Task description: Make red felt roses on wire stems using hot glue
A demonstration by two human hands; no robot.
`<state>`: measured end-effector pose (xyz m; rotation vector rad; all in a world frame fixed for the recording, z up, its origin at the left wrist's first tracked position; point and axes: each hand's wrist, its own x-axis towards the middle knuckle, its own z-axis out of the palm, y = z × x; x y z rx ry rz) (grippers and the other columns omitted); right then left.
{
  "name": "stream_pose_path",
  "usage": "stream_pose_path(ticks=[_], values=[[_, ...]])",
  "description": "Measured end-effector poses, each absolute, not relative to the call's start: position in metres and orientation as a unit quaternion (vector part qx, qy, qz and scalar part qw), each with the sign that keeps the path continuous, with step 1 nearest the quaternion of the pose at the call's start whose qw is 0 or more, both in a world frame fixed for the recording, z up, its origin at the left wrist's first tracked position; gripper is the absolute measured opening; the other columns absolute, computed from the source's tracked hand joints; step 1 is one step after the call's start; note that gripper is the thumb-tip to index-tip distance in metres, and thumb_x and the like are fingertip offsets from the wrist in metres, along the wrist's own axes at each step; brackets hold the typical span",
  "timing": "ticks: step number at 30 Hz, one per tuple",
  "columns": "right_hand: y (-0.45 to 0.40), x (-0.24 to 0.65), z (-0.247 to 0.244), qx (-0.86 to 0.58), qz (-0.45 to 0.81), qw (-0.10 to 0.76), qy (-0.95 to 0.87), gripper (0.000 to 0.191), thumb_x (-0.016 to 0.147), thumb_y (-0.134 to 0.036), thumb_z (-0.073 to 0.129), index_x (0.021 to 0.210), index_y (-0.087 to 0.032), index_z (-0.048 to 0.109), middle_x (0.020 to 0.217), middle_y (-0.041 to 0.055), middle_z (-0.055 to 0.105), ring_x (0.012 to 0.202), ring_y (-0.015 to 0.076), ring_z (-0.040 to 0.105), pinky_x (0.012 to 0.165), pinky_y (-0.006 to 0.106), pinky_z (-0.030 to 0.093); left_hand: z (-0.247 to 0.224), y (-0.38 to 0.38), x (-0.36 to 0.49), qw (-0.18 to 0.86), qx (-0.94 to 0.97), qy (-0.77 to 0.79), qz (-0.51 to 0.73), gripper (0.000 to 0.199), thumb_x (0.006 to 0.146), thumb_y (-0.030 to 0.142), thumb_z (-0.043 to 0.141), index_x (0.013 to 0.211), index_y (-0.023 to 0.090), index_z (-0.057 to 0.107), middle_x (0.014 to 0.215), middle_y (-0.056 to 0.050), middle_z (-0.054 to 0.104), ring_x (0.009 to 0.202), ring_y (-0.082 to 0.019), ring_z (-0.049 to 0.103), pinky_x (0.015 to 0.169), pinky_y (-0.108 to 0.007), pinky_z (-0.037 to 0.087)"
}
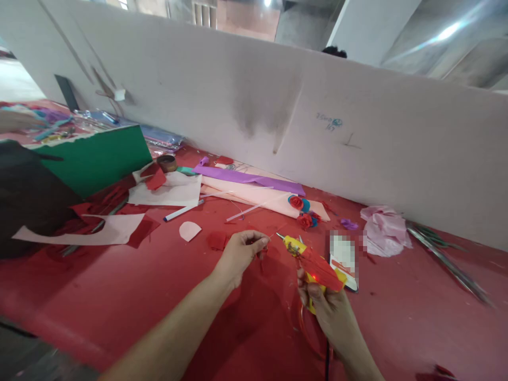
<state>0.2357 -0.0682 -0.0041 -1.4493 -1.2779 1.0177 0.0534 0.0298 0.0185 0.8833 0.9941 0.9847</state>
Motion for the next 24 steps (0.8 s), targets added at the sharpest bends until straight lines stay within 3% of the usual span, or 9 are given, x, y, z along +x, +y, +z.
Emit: stream_pose_path(ticks=[24], values=[[-0.0675, 0.2366, -0.0023, -0.606, 0.388, 0.442, -0.536, 0.033, 0.086, -0.050, 0.052, 0.087, -0.018, 0.059, 0.060, -0.0012, 0.050, 0.052, 0.0123, 0.046, 0.049, 0.023, 0.041, 0.0202, 0.0291, 0.0536, 0.672, 0.404, 0.456, 0.421, 0.009, 0.069, 0.022, 0.067, 0.067, 0.013, 0.066, 0.057, 0.003, 0.055, 0.051, -0.007, 0.044, 0.055, -0.022, 0.034]])
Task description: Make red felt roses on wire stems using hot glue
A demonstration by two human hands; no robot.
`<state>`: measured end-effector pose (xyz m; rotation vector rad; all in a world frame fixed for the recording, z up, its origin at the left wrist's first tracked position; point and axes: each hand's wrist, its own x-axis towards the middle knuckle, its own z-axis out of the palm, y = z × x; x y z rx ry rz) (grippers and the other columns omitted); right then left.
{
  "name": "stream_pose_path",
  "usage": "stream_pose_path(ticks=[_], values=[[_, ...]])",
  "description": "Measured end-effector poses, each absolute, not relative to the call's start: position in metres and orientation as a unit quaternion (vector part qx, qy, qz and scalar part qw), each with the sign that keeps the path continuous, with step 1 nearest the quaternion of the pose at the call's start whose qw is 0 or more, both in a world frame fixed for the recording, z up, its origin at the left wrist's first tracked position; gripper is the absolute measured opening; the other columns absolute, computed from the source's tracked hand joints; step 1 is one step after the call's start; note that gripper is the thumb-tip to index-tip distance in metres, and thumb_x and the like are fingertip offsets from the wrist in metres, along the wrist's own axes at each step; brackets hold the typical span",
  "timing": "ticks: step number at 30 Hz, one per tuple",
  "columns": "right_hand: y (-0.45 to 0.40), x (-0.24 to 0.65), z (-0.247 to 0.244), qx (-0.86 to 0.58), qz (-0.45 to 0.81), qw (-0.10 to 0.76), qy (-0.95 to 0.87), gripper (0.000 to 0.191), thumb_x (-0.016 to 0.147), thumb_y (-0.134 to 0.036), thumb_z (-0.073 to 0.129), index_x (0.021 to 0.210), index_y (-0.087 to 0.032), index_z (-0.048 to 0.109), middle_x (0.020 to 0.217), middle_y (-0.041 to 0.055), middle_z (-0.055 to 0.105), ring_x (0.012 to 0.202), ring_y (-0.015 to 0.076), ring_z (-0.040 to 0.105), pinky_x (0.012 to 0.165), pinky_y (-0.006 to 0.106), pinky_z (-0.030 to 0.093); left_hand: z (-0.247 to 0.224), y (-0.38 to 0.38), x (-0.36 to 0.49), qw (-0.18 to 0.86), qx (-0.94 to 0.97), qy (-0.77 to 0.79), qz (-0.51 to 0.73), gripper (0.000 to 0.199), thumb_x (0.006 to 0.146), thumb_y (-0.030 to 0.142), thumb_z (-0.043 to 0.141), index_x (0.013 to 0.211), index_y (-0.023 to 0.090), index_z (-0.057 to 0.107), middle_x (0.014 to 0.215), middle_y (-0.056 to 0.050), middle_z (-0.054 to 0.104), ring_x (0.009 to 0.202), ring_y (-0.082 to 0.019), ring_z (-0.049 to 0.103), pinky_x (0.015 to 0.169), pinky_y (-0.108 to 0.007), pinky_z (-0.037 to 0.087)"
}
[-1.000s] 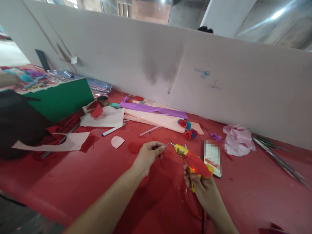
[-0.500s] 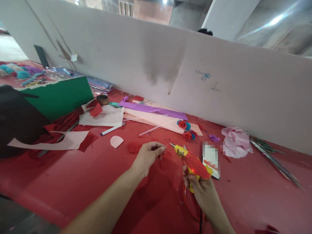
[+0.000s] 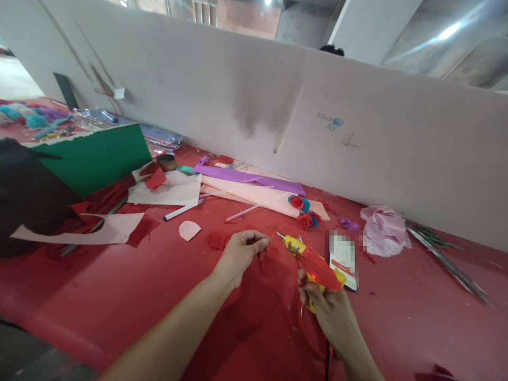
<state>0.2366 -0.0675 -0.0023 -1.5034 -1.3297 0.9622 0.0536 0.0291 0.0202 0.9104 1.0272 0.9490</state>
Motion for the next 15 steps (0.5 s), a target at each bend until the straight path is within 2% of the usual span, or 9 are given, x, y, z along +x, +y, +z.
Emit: stream_pose_path(ticks=[5, 8, 11, 15], values=[[-0.066, 0.235, -0.002, -0.603, 0.389, 0.443, -0.537, 0.035, 0.085, -0.051, 0.052, 0.083, -0.017, 0.060, 0.059, -0.0009, 0.050, 0.051, 0.0118, 0.045, 0.049, 0.023, 0.040, 0.017, 0.030, 0.053, 0.666, 0.411, 0.450, 0.431, 0.013, 0.067, 0.026, 0.068, 0.069, 0.014, 0.066, 0.060, 0.002, 0.057, 0.051, -0.007, 0.044, 0.054, -0.022, 0.033], [-0.066, 0.234, 0.005, -0.609, 0.394, 0.444, -0.526, 0.038, 0.086, -0.053, 0.049, 0.084, -0.017, 0.061, 0.060, -0.0002, 0.051, 0.052, 0.0120, 0.045, 0.050, 0.024, 0.040, 0.014, 0.032, 0.052, 0.650, 0.417, 0.467, 0.432, 0.013, 0.068, 0.027, 0.066, 0.068, 0.014, 0.064, 0.057, 0.004, 0.052, 0.050, -0.007, 0.041, 0.053, -0.022, 0.032], [-0.069, 0.238, 0.020, -0.625, 0.405, 0.413, -0.525, 0.038, 0.084, -0.055, 0.051, 0.081, -0.018, 0.061, 0.059, -0.0003, 0.052, 0.051, 0.0119, 0.044, 0.048, 0.024, 0.039, 0.010, 0.036, 0.049, 0.617, 0.444, 0.495, 0.421, 0.009, 0.070, 0.024, 0.061, 0.069, 0.015, 0.063, 0.058, 0.004, 0.051, 0.050, -0.007, 0.040, 0.054, -0.022, 0.033], [-0.079, 0.252, 0.031, -0.640, 0.444, 0.343, -0.525, 0.039, 0.079, -0.059, 0.056, 0.077, -0.020, 0.060, 0.051, -0.0022, 0.051, 0.046, 0.0125, 0.047, 0.046, 0.024, 0.040, 0.005, 0.039, 0.045, 0.524, 0.555, 0.550, 0.340, 0.014, 0.068, 0.019, 0.063, 0.081, 0.016, 0.064, 0.073, 0.000, 0.061, 0.060, -0.011, 0.049, 0.061, -0.024, 0.039]])
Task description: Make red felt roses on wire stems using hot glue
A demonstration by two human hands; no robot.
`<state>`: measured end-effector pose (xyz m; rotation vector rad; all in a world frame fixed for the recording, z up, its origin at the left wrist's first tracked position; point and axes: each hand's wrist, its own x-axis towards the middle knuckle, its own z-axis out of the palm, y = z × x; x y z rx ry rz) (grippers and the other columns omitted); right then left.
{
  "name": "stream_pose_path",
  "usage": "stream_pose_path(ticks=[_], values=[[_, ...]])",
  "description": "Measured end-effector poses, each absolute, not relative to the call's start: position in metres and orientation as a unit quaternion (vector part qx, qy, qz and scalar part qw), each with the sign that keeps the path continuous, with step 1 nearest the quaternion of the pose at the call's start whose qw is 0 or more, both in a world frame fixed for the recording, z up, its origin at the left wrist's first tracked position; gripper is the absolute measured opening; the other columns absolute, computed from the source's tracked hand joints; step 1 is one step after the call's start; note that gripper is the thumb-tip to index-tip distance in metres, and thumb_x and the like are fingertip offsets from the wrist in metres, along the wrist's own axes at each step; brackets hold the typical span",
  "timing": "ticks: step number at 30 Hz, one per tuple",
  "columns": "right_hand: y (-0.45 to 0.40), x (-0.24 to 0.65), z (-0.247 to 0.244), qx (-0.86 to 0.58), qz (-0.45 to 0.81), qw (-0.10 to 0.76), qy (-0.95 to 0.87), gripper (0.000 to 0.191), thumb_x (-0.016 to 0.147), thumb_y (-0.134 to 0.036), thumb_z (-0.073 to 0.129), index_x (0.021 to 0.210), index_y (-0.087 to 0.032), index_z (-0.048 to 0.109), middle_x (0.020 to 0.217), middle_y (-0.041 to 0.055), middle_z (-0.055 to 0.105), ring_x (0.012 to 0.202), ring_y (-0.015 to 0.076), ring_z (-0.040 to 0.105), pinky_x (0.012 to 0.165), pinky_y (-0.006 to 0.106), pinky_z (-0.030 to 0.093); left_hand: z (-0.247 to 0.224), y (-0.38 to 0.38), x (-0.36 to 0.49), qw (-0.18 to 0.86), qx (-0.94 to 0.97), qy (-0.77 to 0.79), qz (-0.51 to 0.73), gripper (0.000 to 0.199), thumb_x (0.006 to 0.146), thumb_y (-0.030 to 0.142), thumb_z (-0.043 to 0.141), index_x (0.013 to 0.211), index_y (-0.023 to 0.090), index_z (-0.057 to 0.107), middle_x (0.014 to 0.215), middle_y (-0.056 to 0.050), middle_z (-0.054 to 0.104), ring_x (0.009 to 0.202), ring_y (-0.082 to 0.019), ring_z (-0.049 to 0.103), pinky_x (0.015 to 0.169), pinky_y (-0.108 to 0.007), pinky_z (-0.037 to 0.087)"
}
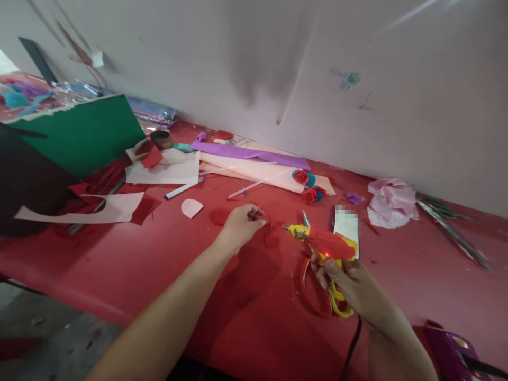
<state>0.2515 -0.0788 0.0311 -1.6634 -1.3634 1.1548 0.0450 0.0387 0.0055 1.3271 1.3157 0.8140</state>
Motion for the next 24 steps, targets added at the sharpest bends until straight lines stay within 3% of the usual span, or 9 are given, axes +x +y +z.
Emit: stream_pose_path(ticks=[4, 8, 12, 19, 24], values=[[-0.089, 0.262, 0.020, -0.653, 0.474, 0.269, -0.526, 0.047, 0.084, -0.062, 0.046, 0.066, -0.020, 0.059, 0.050, 0.0003, 0.055, 0.046, 0.0131, 0.051, 0.044, 0.024, 0.041, 0.000, 0.037, 0.047, 0.418, 0.665, 0.575, 0.227, 0.015, 0.067, 0.013, 0.064, 0.082, 0.017, 0.063, 0.074, -0.003, 0.063, 0.066, -0.015, 0.055, 0.063, -0.027, 0.040], [-0.090, 0.255, 0.013, -0.682, 0.438, 0.205, -0.549, 0.056, 0.086, -0.062, 0.041, 0.050, -0.020, 0.054, 0.046, 0.0010, 0.055, 0.040, 0.0111, 0.048, 0.040, 0.023, 0.038, -0.007, 0.036, 0.053, 0.386, 0.699, 0.563, 0.215, 0.003, 0.071, 0.016, 0.064, 0.071, 0.019, 0.062, 0.073, -0.004, 0.065, 0.067, -0.017, 0.057, 0.065, -0.029, 0.041], [-0.085, 0.245, 0.016, -0.680, 0.416, 0.198, -0.571, 0.057, 0.084, -0.063, 0.043, 0.048, -0.021, 0.054, 0.043, 0.0017, 0.055, 0.041, 0.0126, 0.051, 0.040, 0.023, 0.038, -0.010, 0.036, 0.055, 0.388, 0.698, 0.562, 0.215, 0.011, 0.070, 0.022, 0.068, 0.062, 0.019, 0.060, 0.065, -0.004, 0.063, 0.061, -0.017, 0.055, 0.061, -0.030, 0.039], [-0.084, 0.244, 0.017, -0.694, 0.391, 0.169, -0.581, 0.061, 0.085, -0.065, 0.037, 0.046, -0.021, 0.054, 0.044, 0.0024, 0.056, 0.042, 0.0134, 0.052, 0.045, 0.026, 0.040, -0.011, 0.036, 0.056, 0.372, 0.711, 0.560, 0.204, 0.013, 0.066, 0.019, 0.072, 0.062, 0.019, 0.059, 0.063, -0.002, 0.060, 0.061, -0.016, 0.053, 0.061, -0.029, 0.037], [-0.081, 0.240, 0.016, -0.705, 0.388, 0.169, -0.569, 0.058, 0.083, -0.064, 0.042, 0.044, -0.022, 0.053, 0.040, 0.0022, 0.055, 0.036, 0.0141, 0.051, 0.038, 0.026, 0.037, -0.011, 0.036, 0.056, 0.369, 0.716, 0.560, 0.192, 0.015, 0.066, 0.019, 0.072, 0.062, 0.019, 0.058, 0.066, -0.003, 0.061, 0.062, -0.016, 0.053, 0.061, -0.029, 0.036]])
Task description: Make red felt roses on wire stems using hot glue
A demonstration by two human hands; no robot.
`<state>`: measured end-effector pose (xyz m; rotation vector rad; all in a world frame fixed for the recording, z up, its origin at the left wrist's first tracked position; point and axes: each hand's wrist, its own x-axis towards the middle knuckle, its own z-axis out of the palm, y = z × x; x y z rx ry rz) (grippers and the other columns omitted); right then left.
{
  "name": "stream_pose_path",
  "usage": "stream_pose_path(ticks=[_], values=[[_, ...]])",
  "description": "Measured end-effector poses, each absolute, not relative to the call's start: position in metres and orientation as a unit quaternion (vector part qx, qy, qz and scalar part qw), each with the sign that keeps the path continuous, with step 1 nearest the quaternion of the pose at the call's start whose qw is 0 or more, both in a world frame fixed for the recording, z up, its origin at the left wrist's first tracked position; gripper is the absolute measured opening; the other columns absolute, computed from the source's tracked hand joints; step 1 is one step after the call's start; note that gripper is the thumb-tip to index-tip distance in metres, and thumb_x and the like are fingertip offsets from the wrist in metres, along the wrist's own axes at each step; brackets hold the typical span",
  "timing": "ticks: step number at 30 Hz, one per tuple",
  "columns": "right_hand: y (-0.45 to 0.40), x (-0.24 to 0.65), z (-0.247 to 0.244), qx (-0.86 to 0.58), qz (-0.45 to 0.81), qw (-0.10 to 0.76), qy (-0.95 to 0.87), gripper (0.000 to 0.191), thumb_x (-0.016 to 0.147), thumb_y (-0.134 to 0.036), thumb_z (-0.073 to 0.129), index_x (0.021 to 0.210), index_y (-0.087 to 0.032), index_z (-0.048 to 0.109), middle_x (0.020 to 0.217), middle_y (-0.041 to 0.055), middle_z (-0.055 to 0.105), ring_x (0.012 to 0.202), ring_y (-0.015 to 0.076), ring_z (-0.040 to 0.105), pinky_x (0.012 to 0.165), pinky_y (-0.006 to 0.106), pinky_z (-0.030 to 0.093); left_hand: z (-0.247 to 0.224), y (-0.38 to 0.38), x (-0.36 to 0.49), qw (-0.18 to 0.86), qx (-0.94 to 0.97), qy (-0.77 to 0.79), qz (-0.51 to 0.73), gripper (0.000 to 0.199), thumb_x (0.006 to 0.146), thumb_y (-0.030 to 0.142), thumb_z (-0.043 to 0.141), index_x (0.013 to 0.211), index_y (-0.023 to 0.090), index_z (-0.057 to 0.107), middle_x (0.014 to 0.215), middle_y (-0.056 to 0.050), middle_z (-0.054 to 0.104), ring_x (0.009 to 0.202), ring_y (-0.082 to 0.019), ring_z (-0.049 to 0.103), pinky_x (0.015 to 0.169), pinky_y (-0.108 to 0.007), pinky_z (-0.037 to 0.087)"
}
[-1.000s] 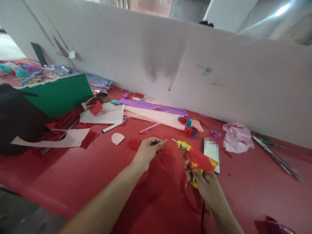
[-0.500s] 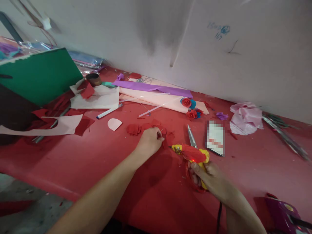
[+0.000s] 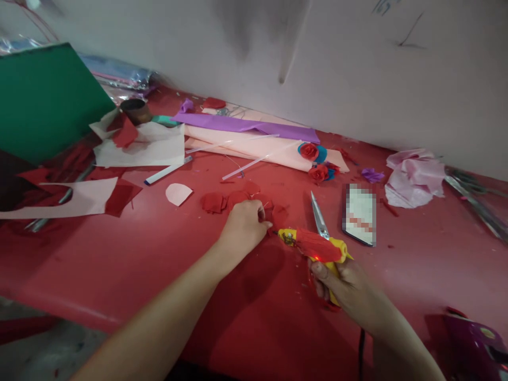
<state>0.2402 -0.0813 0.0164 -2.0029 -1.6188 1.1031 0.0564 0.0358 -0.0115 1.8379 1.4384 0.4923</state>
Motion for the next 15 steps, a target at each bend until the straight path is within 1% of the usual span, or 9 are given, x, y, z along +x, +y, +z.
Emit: stream_pose_path(ticks=[4, 12, 15], values=[[-0.0800, 0.2400, 0.0136, -0.693, 0.393, 0.197, -0.571, 0.056, 0.081, -0.062, 0.046, 0.042, -0.023, 0.054, 0.038, 0.0024, 0.055, 0.034, 0.0143, 0.050, 0.036, 0.026, 0.036, -0.0126, 0.0350, 0.0563, 0.362, 0.724, 0.555, 0.193, 0.014, 0.067, 0.019, 0.072, 0.064, 0.018, 0.058, 0.068, -0.003, 0.063, 0.063, -0.016, 0.053, 0.060, -0.029, 0.037], [-0.0806, 0.2406, 0.0100, -0.691, 0.403, 0.185, -0.571, 0.053, 0.081, -0.060, 0.048, 0.044, -0.023, 0.055, 0.038, 0.0026, 0.056, 0.033, 0.0144, 0.052, 0.035, 0.026, 0.037, -0.0153, 0.0350, 0.0557, 0.385, 0.709, 0.555, 0.202, 0.016, 0.064, 0.015, 0.070, 0.059, 0.019, 0.056, 0.061, -0.001, 0.059, 0.058, -0.014, 0.049, 0.058, -0.028, 0.034], [-0.0799, 0.2390, 0.0116, -0.681, 0.402, 0.205, -0.577, 0.051, 0.081, -0.058, 0.050, 0.043, -0.023, 0.055, 0.037, 0.0020, 0.056, 0.033, 0.0142, 0.052, 0.035, 0.025, 0.037, -0.0151, 0.0350, 0.0561, 0.388, 0.704, 0.557, 0.210, 0.017, 0.064, 0.015, 0.071, 0.058, 0.019, 0.055, 0.060, -0.001, 0.058, 0.057, -0.014, 0.049, 0.057, -0.029, 0.034]])
